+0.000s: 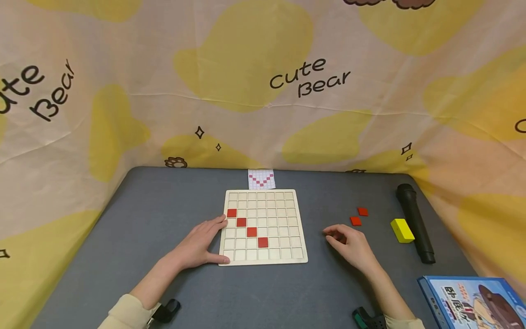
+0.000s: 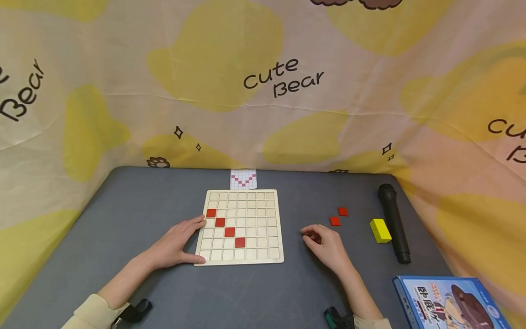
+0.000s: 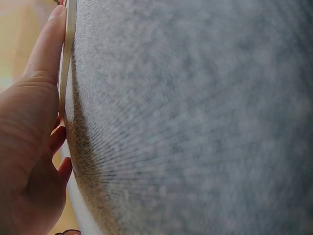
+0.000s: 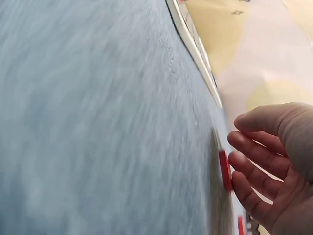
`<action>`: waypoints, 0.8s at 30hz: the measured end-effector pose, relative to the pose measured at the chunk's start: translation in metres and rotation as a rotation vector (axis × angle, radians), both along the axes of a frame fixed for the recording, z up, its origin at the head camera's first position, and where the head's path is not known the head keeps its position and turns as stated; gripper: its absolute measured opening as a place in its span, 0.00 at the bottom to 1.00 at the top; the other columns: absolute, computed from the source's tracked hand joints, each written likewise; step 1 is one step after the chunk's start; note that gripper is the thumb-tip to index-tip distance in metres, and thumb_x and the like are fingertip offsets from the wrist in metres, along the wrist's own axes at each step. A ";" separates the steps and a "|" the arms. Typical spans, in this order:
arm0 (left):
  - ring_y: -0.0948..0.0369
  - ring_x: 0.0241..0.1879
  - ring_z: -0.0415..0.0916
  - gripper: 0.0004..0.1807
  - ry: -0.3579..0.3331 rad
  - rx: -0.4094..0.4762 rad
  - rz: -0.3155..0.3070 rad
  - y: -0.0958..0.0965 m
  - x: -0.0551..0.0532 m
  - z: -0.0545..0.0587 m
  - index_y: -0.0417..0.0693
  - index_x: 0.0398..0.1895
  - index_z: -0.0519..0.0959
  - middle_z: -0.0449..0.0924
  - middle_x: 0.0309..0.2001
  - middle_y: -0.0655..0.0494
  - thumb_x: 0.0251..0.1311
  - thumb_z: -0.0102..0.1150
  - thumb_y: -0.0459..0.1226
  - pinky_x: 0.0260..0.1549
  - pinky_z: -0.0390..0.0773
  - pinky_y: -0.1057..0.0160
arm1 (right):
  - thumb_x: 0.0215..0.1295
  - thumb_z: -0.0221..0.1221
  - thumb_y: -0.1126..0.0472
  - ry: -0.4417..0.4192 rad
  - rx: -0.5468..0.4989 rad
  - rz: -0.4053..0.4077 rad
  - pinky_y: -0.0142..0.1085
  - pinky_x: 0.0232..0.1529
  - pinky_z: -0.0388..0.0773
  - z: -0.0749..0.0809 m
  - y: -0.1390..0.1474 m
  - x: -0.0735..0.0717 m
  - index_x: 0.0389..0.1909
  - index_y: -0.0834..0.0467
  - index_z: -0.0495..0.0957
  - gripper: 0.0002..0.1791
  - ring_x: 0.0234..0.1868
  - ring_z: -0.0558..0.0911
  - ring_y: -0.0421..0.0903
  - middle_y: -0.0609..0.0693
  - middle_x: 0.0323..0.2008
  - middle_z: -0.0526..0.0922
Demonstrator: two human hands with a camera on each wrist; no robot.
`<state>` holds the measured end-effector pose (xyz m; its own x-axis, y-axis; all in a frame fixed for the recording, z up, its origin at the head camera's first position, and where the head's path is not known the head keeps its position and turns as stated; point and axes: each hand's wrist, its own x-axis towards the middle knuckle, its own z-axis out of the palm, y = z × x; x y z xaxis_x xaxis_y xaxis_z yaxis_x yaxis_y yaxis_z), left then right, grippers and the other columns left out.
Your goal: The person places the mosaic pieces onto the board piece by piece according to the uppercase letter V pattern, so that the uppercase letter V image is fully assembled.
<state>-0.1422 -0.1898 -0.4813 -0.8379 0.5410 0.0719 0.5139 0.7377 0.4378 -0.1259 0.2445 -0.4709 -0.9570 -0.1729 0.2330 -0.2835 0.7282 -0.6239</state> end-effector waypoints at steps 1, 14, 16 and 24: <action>0.48 0.70 0.57 0.57 -0.005 0.000 0.001 0.000 0.000 0.000 0.39 0.71 0.63 0.59 0.72 0.44 0.45 0.66 0.67 0.64 0.59 0.41 | 0.57 0.68 0.67 0.009 0.007 -0.001 0.31 0.29 0.74 0.000 0.003 0.002 0.39 0.53 0.85 0.10 0.26 0.74 0.36 0.39 0.30 0.80; 0.48 0.70 0.57 0.57 -0.014 -0.012 -0.003 0.000 -0.001 0.002 0.39 0.71 0.63 0.59 0.72 0.44 0.45 0.66 0.67 0.64 0.59 0.41 | 0.53 0.72 0.63 -0.019 0.091 -0.016 0.36 0.36 0.78 0.004 0.031 0.013 0.42 0.53 0.84 0.14 0.35 0.79 0.43 0.45 0.39 0.83; 0.48 0.70 0.57 0.57 -0.023 -0.011 -0.001 0.001 -0.001 0.003 0.40 0.71 0.62 0.58 0.72 0.44 0.45 0.66 0.67 0.64 0.59 0.42 | 0.53 0.72 0.63 -0.034 0.093 -0.013 0.36 0.36 0.78 0.003 0.031 0.013 0.43 0.53 0.84 0.15 0.36 0.79 0.43 0.45 0.39 0.83; 0.48 0.70 0.56 0.57 -0.033 -0.020 0.000 0.000 -0.001 0.002 0.40 0.71 0.62 0.58 0.73 0.45 0.46 0.64 0.68 0.64 0.59 0.41 | 0.54 0.72 0.63 -0.038 0.085 -0.007 0.36 0.36 0.78 0.002 0.030 0.013 0.45 0.54 0.83 0.16 0.36 0.79 0.44 0.44 0.38 0.82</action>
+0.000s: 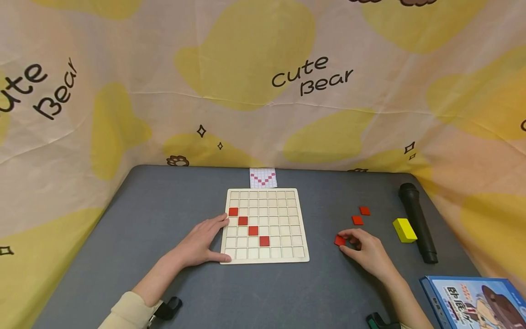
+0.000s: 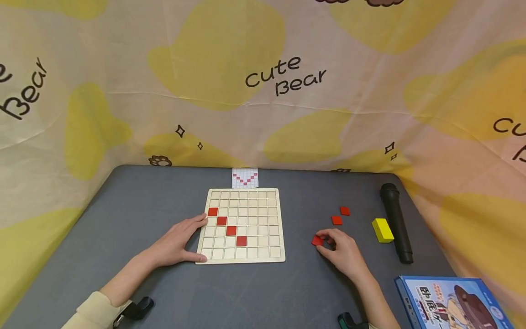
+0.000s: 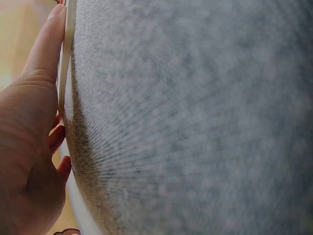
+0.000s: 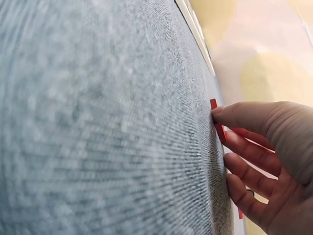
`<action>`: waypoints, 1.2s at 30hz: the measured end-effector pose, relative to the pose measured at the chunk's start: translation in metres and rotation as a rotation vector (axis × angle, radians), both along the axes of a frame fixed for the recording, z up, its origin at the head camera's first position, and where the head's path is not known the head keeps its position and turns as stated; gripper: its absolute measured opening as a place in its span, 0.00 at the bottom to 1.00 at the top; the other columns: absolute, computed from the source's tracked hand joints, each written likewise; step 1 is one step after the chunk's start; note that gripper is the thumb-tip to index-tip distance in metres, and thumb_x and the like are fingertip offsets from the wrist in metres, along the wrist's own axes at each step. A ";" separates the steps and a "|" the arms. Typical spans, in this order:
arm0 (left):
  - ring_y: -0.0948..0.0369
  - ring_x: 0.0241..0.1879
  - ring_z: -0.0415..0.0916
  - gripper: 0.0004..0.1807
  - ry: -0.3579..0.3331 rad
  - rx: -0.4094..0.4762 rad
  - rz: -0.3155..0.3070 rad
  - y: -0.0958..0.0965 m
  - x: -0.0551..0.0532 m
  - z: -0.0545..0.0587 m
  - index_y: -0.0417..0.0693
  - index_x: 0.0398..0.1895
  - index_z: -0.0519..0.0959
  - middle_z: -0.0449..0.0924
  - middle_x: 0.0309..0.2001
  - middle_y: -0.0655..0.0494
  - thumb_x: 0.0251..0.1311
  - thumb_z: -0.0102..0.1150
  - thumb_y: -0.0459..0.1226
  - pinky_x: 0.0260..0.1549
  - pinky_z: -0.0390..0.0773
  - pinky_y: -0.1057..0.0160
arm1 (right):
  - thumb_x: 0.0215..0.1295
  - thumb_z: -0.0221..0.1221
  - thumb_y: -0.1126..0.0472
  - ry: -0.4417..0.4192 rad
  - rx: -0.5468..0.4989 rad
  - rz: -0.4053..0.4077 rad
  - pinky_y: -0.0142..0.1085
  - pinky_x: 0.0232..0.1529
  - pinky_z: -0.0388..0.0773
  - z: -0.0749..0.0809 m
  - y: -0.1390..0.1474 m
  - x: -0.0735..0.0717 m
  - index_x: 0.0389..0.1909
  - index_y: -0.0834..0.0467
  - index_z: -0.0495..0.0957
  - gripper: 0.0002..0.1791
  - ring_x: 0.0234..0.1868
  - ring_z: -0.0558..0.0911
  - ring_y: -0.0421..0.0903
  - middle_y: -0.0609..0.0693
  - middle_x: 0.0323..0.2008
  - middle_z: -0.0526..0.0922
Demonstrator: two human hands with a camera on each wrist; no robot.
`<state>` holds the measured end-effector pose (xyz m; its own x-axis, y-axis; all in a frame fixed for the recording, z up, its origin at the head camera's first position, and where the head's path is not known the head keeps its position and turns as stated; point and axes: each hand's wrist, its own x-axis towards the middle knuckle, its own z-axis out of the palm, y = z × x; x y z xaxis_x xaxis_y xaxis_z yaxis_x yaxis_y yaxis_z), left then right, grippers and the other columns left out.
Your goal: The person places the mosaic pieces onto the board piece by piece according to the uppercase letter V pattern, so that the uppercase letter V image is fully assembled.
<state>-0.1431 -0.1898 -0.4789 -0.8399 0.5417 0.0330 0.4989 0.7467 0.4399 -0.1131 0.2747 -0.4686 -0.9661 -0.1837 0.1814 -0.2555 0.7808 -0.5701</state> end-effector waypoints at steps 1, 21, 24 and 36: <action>0.48 0.70 0.56 0.57 0.001 0.001 0.000 0.000 0.000 0.000 0.40 0.71 0.62 0.58 0.73 0.44 0.46 0.64 0.68 0.64 0.59 0.41 | 0.54 0.72 0.63 0.002 0.000 0.001 0.36 0.36 0.78 0.000 0.000 0.000 0.45 0.54 0.83 0.16 0.36 0.79 0.44 0.44 0.38 0.82; 0.47 0.70 0.57 0.57 0.007 0.003 -0.007 0.000 0.000 0.000 0.40 0.71 0.62 0.58 0.72 0.44 0.46 0.65 0.67 0.64 0.59 0.41 | 0.51 0.73 0.64 0.021 -0.001 0.014 0.33 0.35 0.75 -0.003 -0.004 -0.004 0.45 0.56 0.83 0.18 0.35 0.75 0.41 0.43 0.35 0.80; 0.48 0.70 0.57 0.57 0.007 0.004 -0.007 0.000 0.000 0.000 0.40 0.71 0.62 0.58 0.73 0.45 0.46 0.65 0.68 0.64 0.59 0.41 | 0.52 0.73 0.64 0.027 -0.001 0.022 0.33 0.34 0.75 -0.004 -0.009 -0.007 0.45 0.56 0.83 0.18 0.34 0.75 0.41 0.43 0.35 0.80; 0.48 0.70 0.57 0.57 0.015 0.001 -0.006 0.000 -0.001 0.000 0.40 0.71 0.63 0.58 0.72 0.45 0.45 0.65 0.68 0.64 0.59 0.42 | 0.52 0.73 0.63 0.020 -0.054 0.096 0.33 0.34 0.75 -0.004 -0.044 -0.021 0.44 0.53 0.83 0.17 0.34 0.76 0.40 0.42 0.34 0.79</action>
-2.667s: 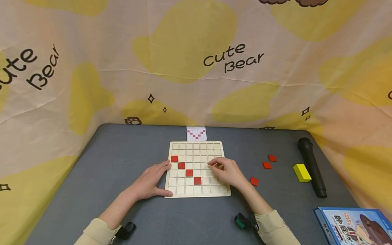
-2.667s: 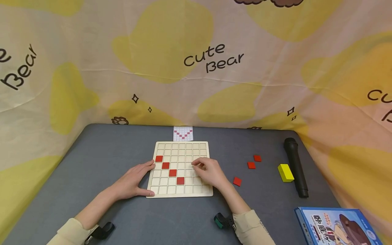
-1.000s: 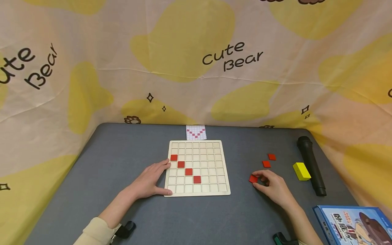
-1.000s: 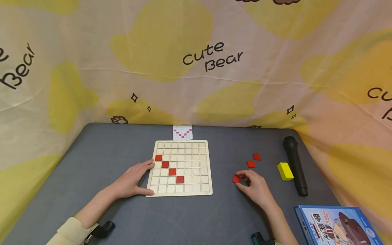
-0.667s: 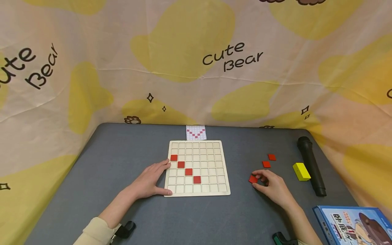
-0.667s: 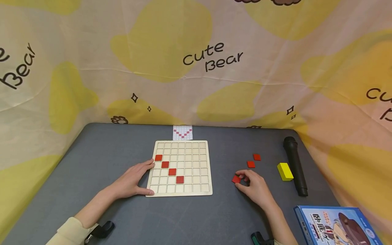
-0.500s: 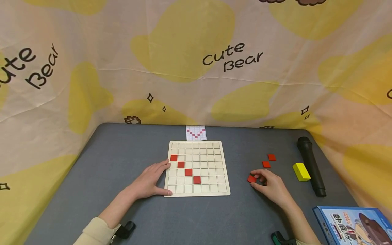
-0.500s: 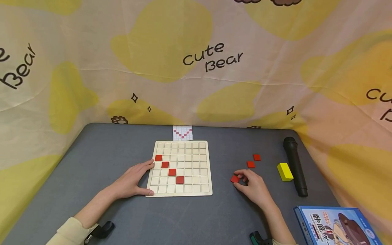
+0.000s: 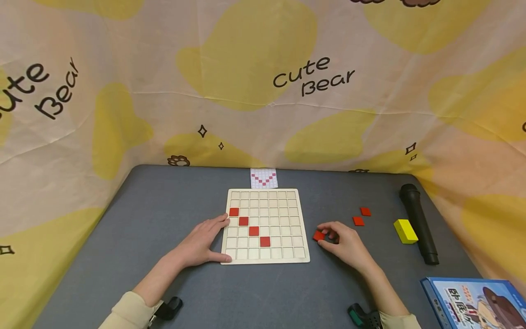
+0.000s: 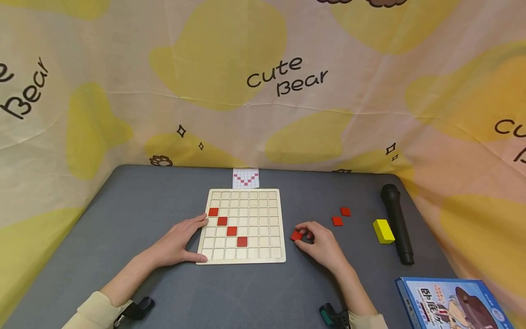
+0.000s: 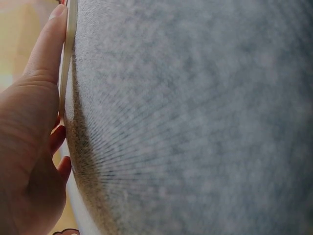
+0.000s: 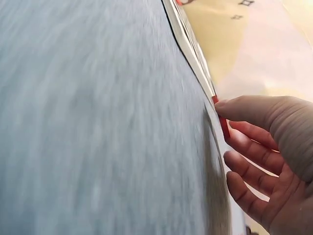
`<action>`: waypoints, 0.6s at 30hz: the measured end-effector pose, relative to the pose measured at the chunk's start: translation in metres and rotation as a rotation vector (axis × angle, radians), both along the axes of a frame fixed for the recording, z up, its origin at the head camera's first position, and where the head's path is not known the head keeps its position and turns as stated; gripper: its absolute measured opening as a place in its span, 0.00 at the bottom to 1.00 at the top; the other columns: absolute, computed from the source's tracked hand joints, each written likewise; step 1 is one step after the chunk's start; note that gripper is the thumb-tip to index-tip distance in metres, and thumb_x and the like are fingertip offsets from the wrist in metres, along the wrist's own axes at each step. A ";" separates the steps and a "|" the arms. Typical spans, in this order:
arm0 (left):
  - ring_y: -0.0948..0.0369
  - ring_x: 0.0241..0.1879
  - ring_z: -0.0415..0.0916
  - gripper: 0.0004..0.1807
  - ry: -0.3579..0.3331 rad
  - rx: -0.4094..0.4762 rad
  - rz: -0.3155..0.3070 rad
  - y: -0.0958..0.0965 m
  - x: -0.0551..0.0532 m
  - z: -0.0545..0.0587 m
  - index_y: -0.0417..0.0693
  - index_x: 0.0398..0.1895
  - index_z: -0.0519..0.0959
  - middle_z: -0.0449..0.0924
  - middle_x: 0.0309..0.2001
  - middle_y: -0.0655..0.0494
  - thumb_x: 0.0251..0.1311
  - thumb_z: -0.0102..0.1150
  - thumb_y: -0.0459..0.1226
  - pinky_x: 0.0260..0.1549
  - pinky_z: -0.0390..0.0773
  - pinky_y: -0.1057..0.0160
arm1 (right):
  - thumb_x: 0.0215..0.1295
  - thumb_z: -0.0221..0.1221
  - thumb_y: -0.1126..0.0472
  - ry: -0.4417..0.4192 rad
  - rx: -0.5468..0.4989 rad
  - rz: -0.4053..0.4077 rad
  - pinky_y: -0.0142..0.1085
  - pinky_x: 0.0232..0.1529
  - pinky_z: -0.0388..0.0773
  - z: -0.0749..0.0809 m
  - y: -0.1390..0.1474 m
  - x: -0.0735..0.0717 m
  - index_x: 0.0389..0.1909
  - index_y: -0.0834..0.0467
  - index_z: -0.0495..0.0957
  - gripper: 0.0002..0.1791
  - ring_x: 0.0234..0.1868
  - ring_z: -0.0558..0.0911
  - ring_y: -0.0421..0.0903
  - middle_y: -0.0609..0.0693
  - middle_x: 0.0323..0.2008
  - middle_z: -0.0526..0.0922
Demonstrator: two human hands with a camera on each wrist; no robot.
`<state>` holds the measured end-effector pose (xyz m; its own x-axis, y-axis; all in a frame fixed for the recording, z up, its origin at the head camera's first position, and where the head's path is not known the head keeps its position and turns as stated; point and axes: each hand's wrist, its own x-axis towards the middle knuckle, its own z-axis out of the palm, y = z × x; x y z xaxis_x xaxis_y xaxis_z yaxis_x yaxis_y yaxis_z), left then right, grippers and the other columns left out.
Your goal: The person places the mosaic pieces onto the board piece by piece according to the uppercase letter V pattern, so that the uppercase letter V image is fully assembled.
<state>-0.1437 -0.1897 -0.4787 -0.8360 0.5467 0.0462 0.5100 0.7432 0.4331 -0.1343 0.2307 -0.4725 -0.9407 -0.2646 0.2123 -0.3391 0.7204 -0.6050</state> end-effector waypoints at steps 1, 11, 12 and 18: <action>0.48 0.70 0.57 0.57 0.000 0.000 0.000 0.000 0.000 0.000 0.40 0.71 0.63 0.58 0.72 0.45 0.45 0.65 0.68 0.64 0.59 0.42 | 0.51 0.73 0.64 -0.004 -0.006 0.011 0.33 0.34 0.75 0.000 -0.003 -0.001 0.43 0.53 0.83 0.16 0.33 0.76 0.40 0.42 0.33 0.79; 0.49 0.70 0.57 0.57 0.008 0.000 0.000 0.000 0.000 -0.002 0.40 0.71 0.63 0.58 0.73 0.45 0.45 0.64 0.69 0.65 0.59 0.43 | 0.55 0.69 0.68 -0.021 -0.091 0.014 0.30 0.34 0.80 0.003 -0.027 -0.009 0.37 0.56 0.83 0.10 0.31 0.79 0.38 0.42 0.31 0.81; 0.49 0.70 0.57 0.57 0.006 -0.001 0.000 0.000 0.000 -0.002 0.40 0.71 0.63 0.58 0.73 0.45 0.45 0.64 0.69 0.65 0.59 0.43 | 0.55 0.69 0.68 -0.013 -0.079 0.019 0.30 0.34 0.80 0.003 -0.027 -0.009 0.38 0.56 0.83 0.10 0.32 0.79 0.38 0.43 0.32 0.82; 0.49 0.70 0.57 0.57 -0.004 -0.001 0.006 0.000 0.001 -0.001 0.40 0.71 0.63 0.58 0.73 0.46 0.45 0.64 0.69 0.65 0.58 0.43 | 0.53 0.72 0.59 0.019 0.047 0.089 0.34 0.38 0.73 0.001 -0.017 -0.008 0.41 0.51 0.84 0.13 0.37 0.74 0.41 0.42 0.37 0.81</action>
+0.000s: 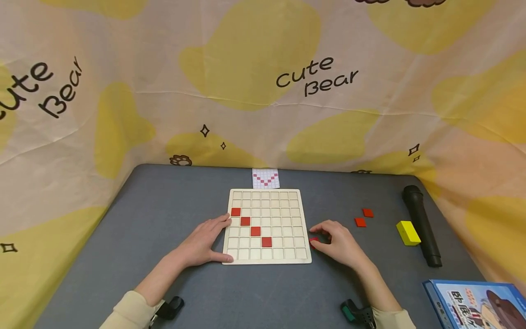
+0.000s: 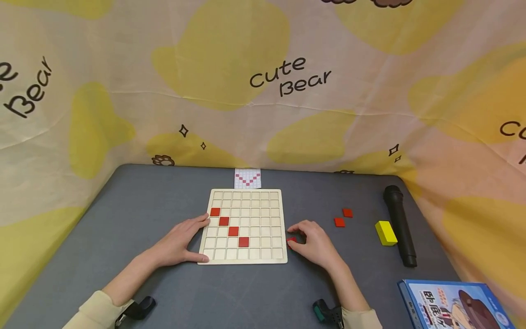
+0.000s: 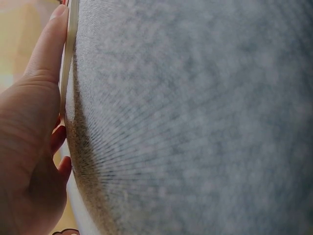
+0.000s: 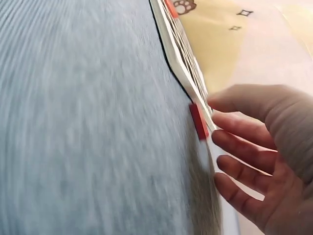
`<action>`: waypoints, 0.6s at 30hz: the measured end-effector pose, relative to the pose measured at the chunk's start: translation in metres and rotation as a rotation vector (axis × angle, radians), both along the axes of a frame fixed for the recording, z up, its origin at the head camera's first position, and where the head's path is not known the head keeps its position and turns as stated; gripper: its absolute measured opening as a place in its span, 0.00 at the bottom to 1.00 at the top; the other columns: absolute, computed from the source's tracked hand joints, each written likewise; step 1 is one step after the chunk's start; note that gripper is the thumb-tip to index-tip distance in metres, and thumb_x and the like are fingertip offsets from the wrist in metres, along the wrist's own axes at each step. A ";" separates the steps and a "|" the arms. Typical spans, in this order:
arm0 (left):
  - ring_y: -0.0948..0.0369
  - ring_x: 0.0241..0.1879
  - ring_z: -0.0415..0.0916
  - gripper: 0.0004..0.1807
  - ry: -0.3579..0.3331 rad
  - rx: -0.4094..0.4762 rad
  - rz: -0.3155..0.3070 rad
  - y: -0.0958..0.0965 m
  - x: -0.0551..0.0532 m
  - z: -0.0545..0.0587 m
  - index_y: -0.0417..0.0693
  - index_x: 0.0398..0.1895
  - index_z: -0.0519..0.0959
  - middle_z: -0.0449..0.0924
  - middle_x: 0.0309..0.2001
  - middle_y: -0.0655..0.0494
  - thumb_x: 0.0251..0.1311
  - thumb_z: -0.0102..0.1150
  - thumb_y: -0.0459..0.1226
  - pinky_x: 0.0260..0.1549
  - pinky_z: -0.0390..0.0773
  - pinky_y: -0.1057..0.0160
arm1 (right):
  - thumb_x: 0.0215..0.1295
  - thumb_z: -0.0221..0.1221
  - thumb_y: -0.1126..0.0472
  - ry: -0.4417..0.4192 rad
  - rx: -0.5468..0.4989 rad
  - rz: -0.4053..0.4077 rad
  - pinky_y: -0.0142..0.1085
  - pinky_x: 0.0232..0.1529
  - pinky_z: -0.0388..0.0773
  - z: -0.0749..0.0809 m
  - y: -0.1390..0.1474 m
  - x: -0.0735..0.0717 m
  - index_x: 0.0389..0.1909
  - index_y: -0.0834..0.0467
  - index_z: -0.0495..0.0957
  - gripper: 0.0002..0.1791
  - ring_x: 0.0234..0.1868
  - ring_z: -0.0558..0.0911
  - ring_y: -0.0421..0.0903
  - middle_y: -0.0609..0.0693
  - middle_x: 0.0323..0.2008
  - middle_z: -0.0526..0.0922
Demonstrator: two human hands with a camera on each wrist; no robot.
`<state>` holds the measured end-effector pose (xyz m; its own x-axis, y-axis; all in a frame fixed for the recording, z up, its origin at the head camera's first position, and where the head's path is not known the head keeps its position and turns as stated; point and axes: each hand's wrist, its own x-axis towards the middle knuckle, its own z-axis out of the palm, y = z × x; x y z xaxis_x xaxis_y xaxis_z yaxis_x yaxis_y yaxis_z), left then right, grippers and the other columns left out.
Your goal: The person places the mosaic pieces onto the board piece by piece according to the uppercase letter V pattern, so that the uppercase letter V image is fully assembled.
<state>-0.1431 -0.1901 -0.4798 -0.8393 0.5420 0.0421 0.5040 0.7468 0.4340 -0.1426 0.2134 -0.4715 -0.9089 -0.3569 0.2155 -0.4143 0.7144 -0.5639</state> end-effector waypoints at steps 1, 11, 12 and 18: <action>0.49 0.70 0.57 0.57 -0.001 0.000 0.001 0.000 0.000 0.000 0.40 0.71 0.63 0.58 0.73 0.46 0.45 0.64 0.69 0.66 0.58 0.43 | 0.52 0.72 0.58 -0.006 0.016 0.006 0.35 0.38 0.72 0.000 0.002 0.001 0.41 0.51 0.84 0.14 0.38 0.74 0.42 0.41 0.38 0.81; 0.49 0.70 0.57 0.57 -0.002 -0.001 0.003 0.000 0.000 0.001 0.40 0.71 0.63 0.58 0.73 0.45 0.45 0.64 0.69 0.65 0.58 0.43 | 0.51 0.74 0.57 -0.043 0.040 -0.013 0.40 0.41 0.75 0.003 0.014 0.003 0.35 0.49 0.82 0.12 0.40 0.75 0.43 0.42 0.39 0.79; 0.49 0.70 0.57 0.57 -0.001 -0.001 0.003 0.000 0.000 0.001 0.40 0.71 0.63 0.58 0.73 0.45 0.45 0.64 0.69 0.65 0.58 0.43 | 0.51 0.74 0.57 -0.032 0.041 -0.021 0.40 0.41 0.75 0.003 0.015 0.003 0.34 0.49 0.82 0.11 0.40 0.75 0.42 0.41 0.38 0.79; 0.49 0.70 0.57 0.57 -0.002 0.001 0.001 0.001 0.000 0.001 0.40 0.71 0.63 0.58 0.73 0.45 0.45 0.64 0.68 0.65 0.58 0.43 | 0.50 0.74 0.52 0.000 0.000 -0.053 0.38 0.40 0.75 0.002 0.007 -0.004 0.33 0.47 0.82 0.12 0.38 0.76 0.41 0.39 0.36 0.79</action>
